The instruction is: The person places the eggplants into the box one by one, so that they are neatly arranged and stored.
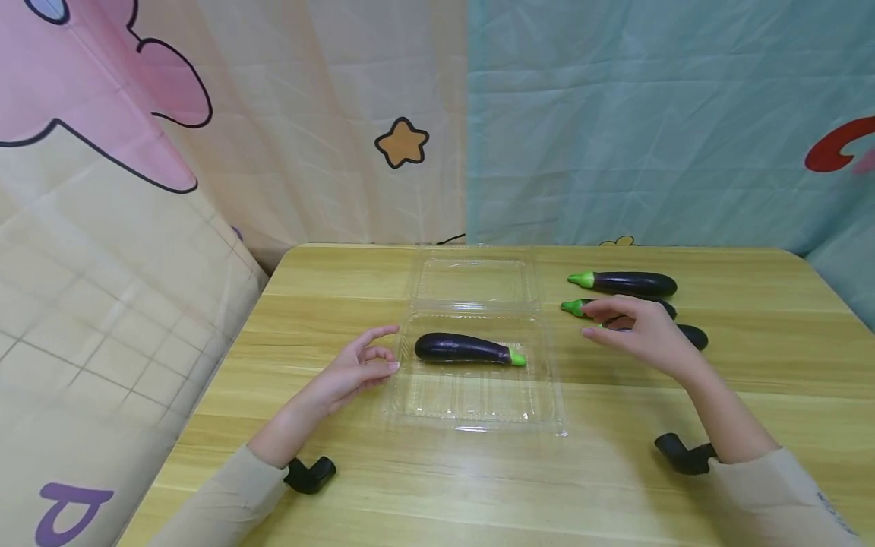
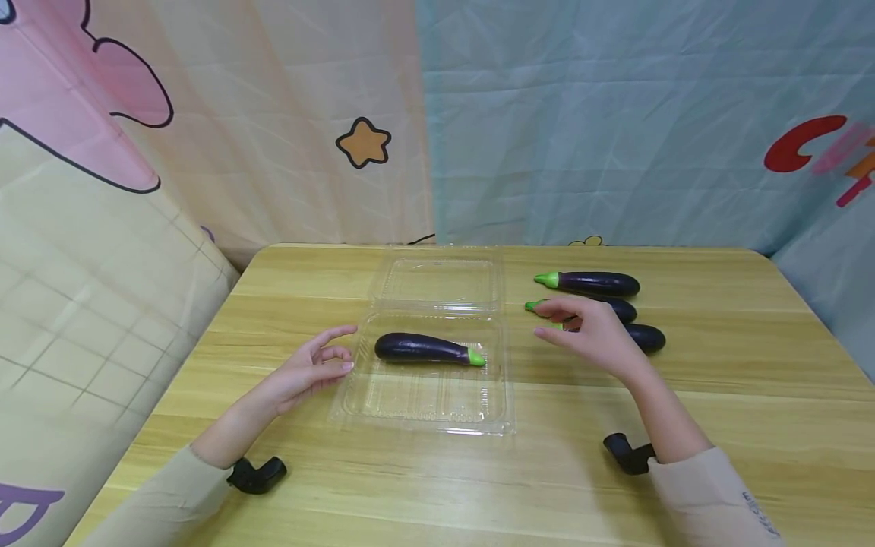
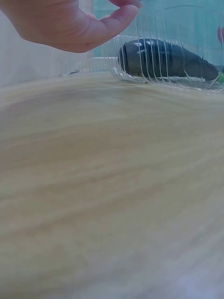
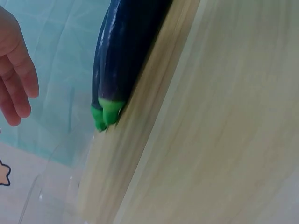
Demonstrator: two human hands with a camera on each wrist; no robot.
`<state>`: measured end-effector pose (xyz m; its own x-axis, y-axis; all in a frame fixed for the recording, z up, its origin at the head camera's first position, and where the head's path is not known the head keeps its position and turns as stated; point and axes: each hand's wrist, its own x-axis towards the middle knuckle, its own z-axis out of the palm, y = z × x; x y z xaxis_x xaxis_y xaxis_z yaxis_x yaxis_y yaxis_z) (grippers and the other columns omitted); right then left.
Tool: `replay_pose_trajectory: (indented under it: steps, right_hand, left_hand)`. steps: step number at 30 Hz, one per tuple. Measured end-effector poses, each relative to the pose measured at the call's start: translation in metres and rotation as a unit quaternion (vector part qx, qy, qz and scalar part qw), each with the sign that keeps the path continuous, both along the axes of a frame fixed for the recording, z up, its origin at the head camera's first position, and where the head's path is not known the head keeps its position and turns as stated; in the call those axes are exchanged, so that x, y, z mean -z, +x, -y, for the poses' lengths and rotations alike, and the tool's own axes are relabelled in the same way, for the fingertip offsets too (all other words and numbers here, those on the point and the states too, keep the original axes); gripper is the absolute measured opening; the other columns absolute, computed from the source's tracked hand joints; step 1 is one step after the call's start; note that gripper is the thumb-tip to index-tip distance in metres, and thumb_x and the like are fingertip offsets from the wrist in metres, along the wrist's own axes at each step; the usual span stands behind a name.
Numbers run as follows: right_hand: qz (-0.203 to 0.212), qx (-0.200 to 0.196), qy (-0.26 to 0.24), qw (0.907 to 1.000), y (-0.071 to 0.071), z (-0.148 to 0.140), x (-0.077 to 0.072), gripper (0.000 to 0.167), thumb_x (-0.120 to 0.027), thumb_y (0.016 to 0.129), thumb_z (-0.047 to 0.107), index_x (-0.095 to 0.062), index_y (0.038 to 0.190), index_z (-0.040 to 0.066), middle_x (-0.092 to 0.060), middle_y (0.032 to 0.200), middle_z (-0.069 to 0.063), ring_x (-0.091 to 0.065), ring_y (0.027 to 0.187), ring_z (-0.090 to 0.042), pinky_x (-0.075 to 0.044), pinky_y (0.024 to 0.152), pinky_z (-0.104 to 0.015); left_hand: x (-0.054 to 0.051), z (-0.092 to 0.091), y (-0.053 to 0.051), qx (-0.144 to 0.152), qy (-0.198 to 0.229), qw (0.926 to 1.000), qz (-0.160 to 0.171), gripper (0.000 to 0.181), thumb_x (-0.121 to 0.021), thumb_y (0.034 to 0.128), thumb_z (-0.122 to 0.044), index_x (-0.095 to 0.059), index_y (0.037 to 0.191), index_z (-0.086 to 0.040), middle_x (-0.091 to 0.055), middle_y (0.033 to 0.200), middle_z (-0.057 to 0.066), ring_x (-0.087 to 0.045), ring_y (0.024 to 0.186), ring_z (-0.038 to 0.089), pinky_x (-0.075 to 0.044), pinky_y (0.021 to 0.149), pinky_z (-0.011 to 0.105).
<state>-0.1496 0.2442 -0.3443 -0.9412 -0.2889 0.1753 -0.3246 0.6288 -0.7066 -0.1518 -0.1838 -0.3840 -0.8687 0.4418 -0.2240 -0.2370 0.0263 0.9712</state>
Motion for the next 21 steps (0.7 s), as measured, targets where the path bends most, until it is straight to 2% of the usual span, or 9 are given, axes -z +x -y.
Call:
replay_pose_trajectory:
  steps: [3,10,12,18,21]
  right_hand:
    - [0.0,0.007,0.005,1.0,0.003,-0.011,0.001,0.035,-0.068,0.086,0.024,-0.063,0.116,0.007,-0.061,0.107,-0.013,-0.055,0.089,-0.001,-0.049,0.071,-0.018]
    - [-0.019,0.013,0.016,0.9996,0.008,-0.035,0.004,0.033,-0.067,0.086,0.017,-0.062,0.116,0.003,-0.06,0.106,-0.014,-0.053,0.089,0.001,-0.046,0.07,-0.012]
    - [-0.018,0.018,0.021,0.9995,0.009,-0.042,0.004,0.033,-0.068,0.086,0.016,-0.062,0.116,0.002,-0.06,0.106,-0.009,-0.053,0.089,0.002,-0.045,0.07,-0.011]
    - [-0.012,0.032,0.028,0.999,0.015,-0.062,0.005,0.035,-0.068,0.085,0.015,-0.061,0.117,0.002,-0.055,0.105,0.02,-0.052,0.09,0.005,-0.044,0.071,-0.008]
    - [-0.007,0.047,0.026,0.9985,0.019,-0.07,0.006,0.036,-0.069,0.085,0.015,-0.061,0.117,0.001,-0.055,0.106,0.021,-0.052,0.09,0.006,-0.043,0.071,-0.008]
  left_hand:
    - [0.0,0.0,0.0,0.0,0.0,1.0,-0.001,0.066,-0.058,0.0874,0.001,-0.026,0.145,-0.008,-0.053,0.092,0.0,-0.057,0.082,0.013,-0.049,0.073,0.021]
    - [0.0,0.0,0.0,0.001,-0.003,1.0,0.003,0.066,-0.058,0.0881,0.0,-0.026,0.145,-0.009,-0.053,0.092,0.0,-0.057,0.083,0.012,-0.049,0.074,0.022]
    - [0.0,0.0,0.0,0.001,-0.004,1.0,0.003,0.066,-0.058,0.0877,0.001,-0.026,0.145,-0.009,-0.053,0.092,0.0,-0.057,0.083,0.012,-0.049,0.074,0.022]
    - [0.0,0.0,0.001,-0.002,-0.007,1.0,0.002,0.067,-0.058,0.0869,0.001,-0.026,0.145,-0.009,-0.053,0.092,0.0,-0.057,0.081,0.012,-0.049,0.073,0.022]
    - [0.001,0.0,0.0,-0.001,-0.006,1.0,0.002,0.067,-0.059,0.087,0.001,-0.026,0.145,-0.009,-0.053,0.093,0.0,-0.057,0.081,0.012,-0.049,0.073,0.022]
